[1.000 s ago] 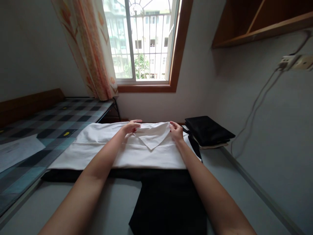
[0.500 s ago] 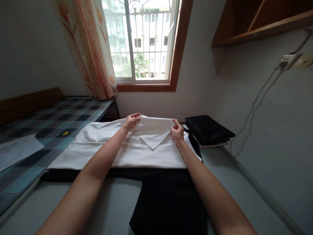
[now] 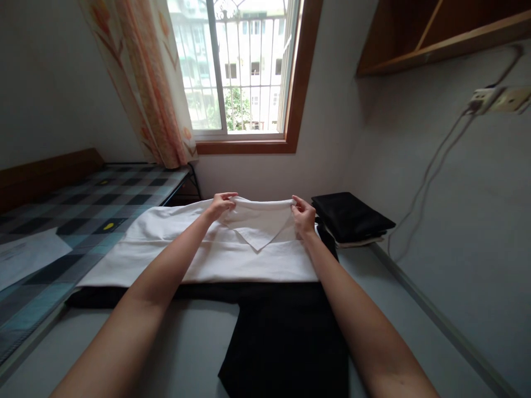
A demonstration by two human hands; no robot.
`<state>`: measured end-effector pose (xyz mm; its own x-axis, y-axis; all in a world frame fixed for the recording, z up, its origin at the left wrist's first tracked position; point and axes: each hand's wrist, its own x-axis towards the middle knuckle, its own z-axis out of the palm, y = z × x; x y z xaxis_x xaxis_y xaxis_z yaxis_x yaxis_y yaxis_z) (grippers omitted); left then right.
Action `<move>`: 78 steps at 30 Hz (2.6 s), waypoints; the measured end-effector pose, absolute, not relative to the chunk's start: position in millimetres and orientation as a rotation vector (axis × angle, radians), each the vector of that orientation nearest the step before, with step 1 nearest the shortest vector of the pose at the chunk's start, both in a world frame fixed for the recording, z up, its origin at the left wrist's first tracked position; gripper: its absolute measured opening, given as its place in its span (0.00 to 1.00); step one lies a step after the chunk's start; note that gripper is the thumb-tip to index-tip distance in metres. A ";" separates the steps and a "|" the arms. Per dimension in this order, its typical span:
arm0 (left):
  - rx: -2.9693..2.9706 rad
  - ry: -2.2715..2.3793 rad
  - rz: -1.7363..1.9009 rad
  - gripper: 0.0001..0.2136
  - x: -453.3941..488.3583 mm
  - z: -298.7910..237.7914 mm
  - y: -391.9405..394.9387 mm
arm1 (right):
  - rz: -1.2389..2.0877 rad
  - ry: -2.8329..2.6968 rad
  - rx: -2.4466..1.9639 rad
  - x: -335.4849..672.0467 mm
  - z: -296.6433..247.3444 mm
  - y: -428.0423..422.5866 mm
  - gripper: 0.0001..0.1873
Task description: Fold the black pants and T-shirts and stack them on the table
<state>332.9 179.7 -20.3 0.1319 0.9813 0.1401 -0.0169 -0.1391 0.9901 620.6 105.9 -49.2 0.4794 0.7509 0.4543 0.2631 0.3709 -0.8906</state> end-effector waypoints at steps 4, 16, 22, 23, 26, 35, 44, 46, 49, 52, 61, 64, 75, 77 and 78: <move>1.452 1.054 1.243 0.26 332.2 -18.2 175.4 | 0.308 -1.128 -1.231 620.8 -45.9 101.4 0.22; 1.663 1.416 1.223 0.15 342.3 -16.2 177.2 | 0.125 -1.197 -1.362 619.7 -40.8 92.4 0.15; 1.915 1.674 1.266 0.06 350.1 -6.6 171.7 | -0.036 -1.231 -1.438 619.6 -40.5 86.0 0.07; 2.013 1.752 1.259 0.06 351.3 -4.9 169.7 | -0.053 -1.233 -1.423 619.7 -40.0 85.0 0.06; 2.279 1.839 1.083 0.08 352.7 -2.0 165.5 | -0.058 -1.292 -1.383 620.6 -37.8 83.4 0.06; 2.370 1.830 0.872 0.10 347.7 -0.5 165.0 | -0.035 -1.387 -1.431 622.3 -35.2 85.1 0.13; 2.157 1.999 0.953 0.05 356.9 4.6 165.1 | 0.139 -1.252 -1.681 620.8 -32.5 82.6 0.12; 1.864 1.880 0.993 0.04 360.5 3.3 173.6 | 0.343 -1.161 -1.600 618.7 -31.9 89.8 0.11; 1.594 1.695 1.011 0.06 366.3 0.5 187.5 | 0.598 -1.012 -1.470 615.8 -28.9 105.6 0.08; 1.536 1.594 0.993 0.10 371.4 -3.0 197.4 | 0.680 -0.970 -1.422 616.1 -25.2 125.2 0.05; 1.644 1.547 0.894 0.24 386.3 -33.3 206.8 | 0.660 -1.099 -1.618 627.5 -46.1 168.7 0.04; 1.824 1.563 0.866 0.30 394.0 -49.7 200.4 | 0.576 -1.147 -1.673 627.2 -54.5 169.1 0.14; 2.427 1.402 0.618 0.15 387.4 -64.8 173.4 | 0.067 -1.975 -1.811 605.6 -57.3 125.5 0.14; 2.501 1.253 0.567 0.15 370.1 -60.0 172.1 | 0.094 -2.114 -1.704 608.0 -55.8 115.4 0.19; 2.524 1.162 0.543 0.16 360.8 -58.0 171.5 | 0.127 -2.171 -1.654 609.4 -55.3 110.9 0.22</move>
<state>360.8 171.5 -58.0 0.5991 0.7730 0.2086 0.6557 -0.6232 0.4262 609.4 110.9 -55.3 -0.2149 0.9408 0.2623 0.9036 0.2934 -0.3121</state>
